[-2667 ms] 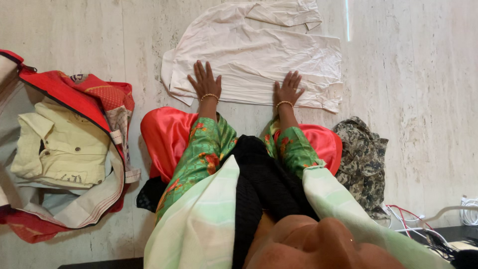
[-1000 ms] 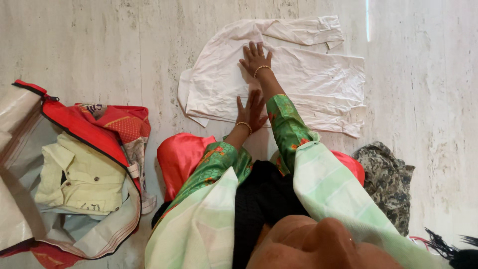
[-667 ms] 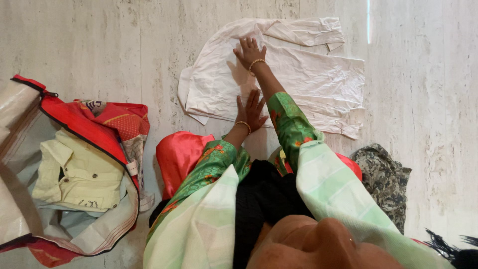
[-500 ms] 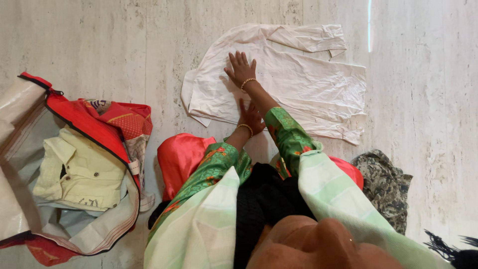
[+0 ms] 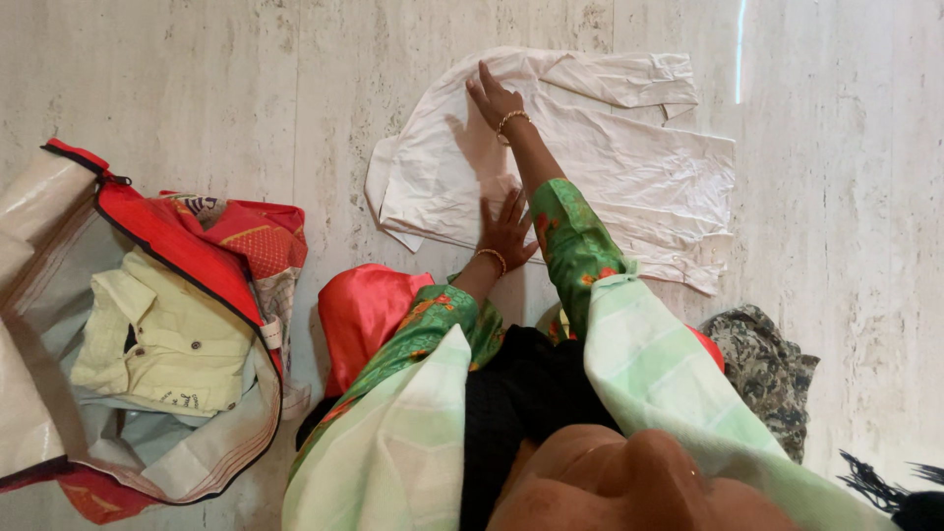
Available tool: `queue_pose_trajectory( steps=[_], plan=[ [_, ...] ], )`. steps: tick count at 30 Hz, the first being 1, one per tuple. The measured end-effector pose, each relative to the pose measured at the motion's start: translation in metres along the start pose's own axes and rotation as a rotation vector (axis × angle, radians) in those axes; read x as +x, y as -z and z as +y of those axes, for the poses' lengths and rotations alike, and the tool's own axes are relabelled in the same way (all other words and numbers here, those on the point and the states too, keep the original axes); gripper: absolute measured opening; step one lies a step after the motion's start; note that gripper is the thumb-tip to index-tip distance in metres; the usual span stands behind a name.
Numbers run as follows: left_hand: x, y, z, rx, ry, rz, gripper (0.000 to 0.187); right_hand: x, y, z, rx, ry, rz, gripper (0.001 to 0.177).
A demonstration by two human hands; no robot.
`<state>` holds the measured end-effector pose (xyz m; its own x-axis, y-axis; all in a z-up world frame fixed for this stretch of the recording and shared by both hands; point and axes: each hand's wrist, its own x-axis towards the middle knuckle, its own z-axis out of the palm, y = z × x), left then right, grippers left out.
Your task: The person folds a white collared shirt by smoothing it out on the floor and bringing the sides and sleeves inward.
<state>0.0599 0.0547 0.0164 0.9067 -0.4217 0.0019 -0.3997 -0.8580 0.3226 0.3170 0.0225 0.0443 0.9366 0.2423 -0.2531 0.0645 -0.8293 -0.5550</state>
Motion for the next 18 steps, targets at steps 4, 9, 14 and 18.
queue_pose_trajectory(
  steps=[4, 9, 14, 18],
  plan=[
    [0.004, 0.002, 0.002, 0.090, 0.014, -0.097, 0.082, -0.062, -0.033, 0.038, 0.021, 0.152, 0.222, 0.073],
    [0.004, 0.006, 0.006, 0.174, 0.041, -0.191, 0.090, -0.138, -0.054, 0.094, -0.194, -0.025, 0.096, 0.071],
    [0.000, 0.010, 0.004, 0.157, 0.019, -0.084, 0.084, -0.136, -0.032, 0.102, -0.339, -0.003, 0.142, 0.065],
    [0.001, 0.004, 0.003, 0.096, 0.012, -0.030, 0.085, -0.113, -0.006, 0.105, -0.367, -0.024, 0.200, 0.068]
  ],
)
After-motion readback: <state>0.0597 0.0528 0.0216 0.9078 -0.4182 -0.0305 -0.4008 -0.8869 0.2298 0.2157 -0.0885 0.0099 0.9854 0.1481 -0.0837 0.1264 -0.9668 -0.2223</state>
